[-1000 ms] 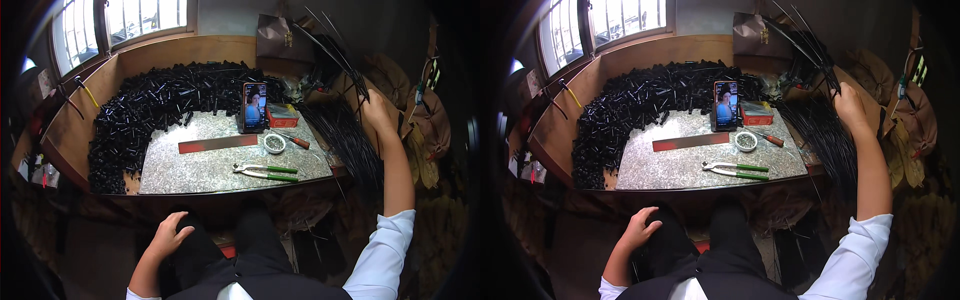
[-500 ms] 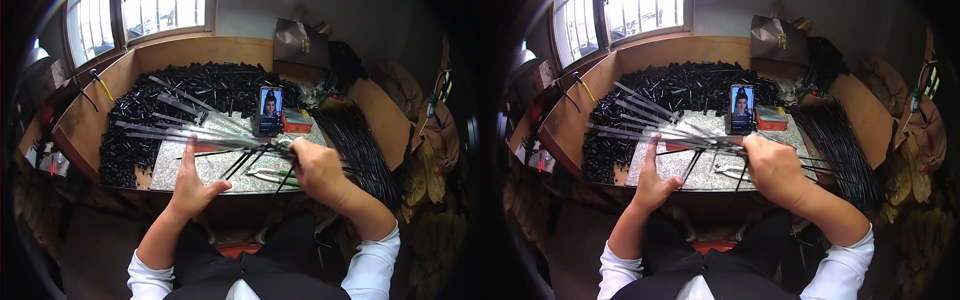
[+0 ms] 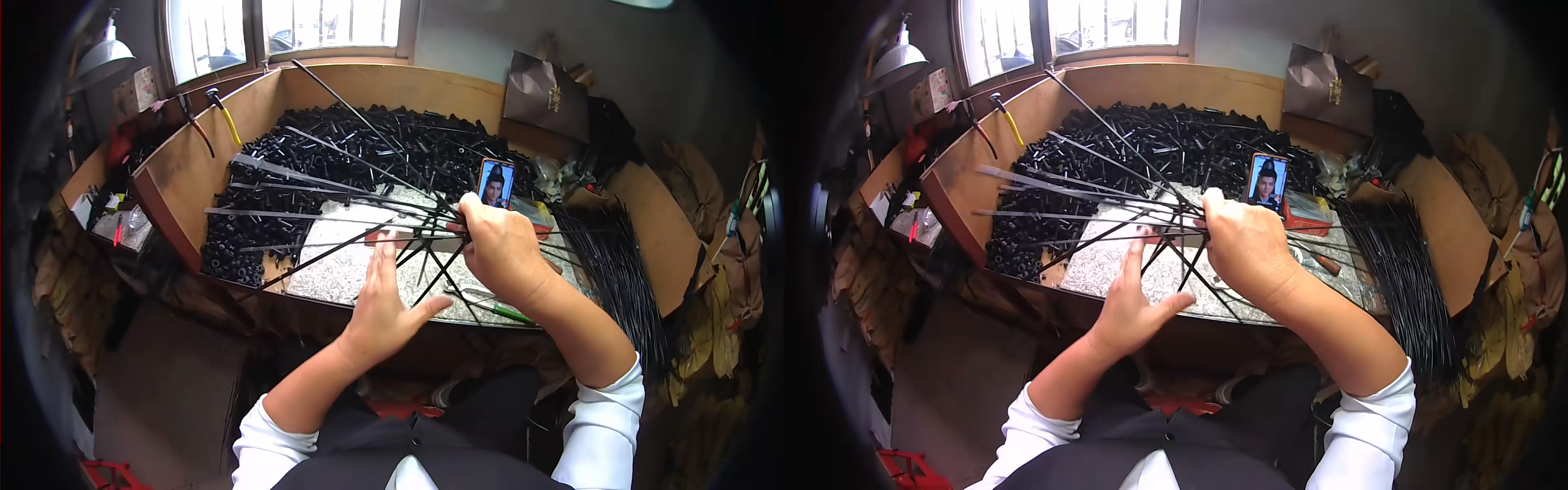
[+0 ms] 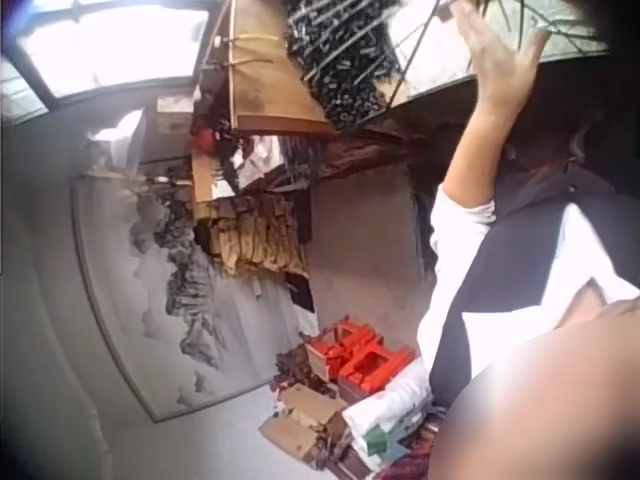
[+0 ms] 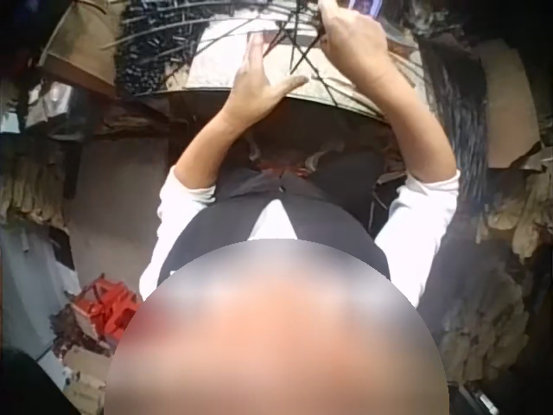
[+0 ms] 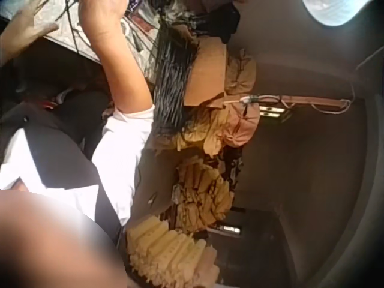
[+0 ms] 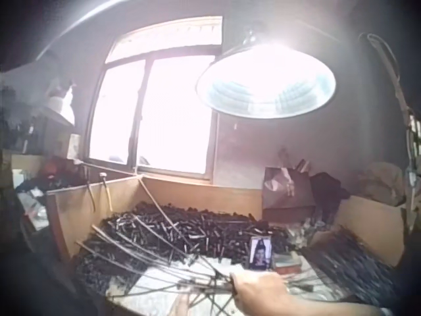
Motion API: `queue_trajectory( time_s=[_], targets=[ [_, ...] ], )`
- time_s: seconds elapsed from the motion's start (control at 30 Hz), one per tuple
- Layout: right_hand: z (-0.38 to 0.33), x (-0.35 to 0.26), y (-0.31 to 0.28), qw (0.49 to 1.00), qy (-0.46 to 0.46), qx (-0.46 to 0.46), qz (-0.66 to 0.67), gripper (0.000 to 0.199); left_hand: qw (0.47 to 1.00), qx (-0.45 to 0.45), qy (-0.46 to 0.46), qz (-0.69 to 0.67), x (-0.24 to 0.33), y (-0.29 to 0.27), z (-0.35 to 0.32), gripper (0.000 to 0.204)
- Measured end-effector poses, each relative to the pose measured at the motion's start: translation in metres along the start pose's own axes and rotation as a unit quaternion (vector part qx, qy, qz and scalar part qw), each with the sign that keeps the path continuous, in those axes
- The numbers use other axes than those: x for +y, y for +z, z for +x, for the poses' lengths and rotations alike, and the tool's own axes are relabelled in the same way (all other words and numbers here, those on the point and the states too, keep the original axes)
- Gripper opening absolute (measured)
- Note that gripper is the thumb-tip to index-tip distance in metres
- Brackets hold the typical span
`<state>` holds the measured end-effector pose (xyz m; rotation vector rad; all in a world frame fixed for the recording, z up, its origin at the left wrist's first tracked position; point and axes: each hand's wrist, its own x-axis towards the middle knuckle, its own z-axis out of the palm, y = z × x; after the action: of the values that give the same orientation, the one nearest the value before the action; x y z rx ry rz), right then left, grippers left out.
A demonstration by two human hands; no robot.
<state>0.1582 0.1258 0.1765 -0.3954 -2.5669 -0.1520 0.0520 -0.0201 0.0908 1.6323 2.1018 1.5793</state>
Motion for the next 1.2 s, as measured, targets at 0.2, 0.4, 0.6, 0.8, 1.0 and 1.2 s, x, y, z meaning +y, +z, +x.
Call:
queue_trajectory(
  time_s=[0.2, 0.4, 0.6, 0.8, 1.0, 1.2],
  targets=[
    [0.005, 0.004, 0.009, 0.999, -0.018, -0.003, 0.051, 0.021, 0.971, 0.018, -0.020, -0.238, 0.002, -0.013, -0.017, 0.084],
    [0.016, 0.012, 0.012, 0.996, -0.017, -0.022, 0.081, 0.016, 0.968, -0.003, -0.047, -0.246, -0.006, -0.029, -0.014, 0.050],
    [0.017, 0.016, 0.024, 0.984, 0.030, -0.060, 0.168, 0.020, 0.918, 0.085, 0.000, -0.388, -0.003, -0.037, -0.025, 0.043],
    [0.008, -0.002, 0.036, 0.956, 0.052, -0.039, 0.285, 0.025, 0.832, 0.303, -0.024, -0.465, -0.042, -0.053, -0.026, 0.024],
    [0.009, -0.014, 0.037, 0.947, 0.035, -0.048, 0.317, 0.022, 0.828, 0.068, -0.157, -0.535, -0.039, -0.085, -0.010, 0.033],
    [0.009, -0.013, 0.026, 0.957, -0.003, -0.043, 0.288, 0.025, 0.969, 0.030, -0.114, -0.218, -0.023, -0.103, 0.002, 0.034]
  ],
)
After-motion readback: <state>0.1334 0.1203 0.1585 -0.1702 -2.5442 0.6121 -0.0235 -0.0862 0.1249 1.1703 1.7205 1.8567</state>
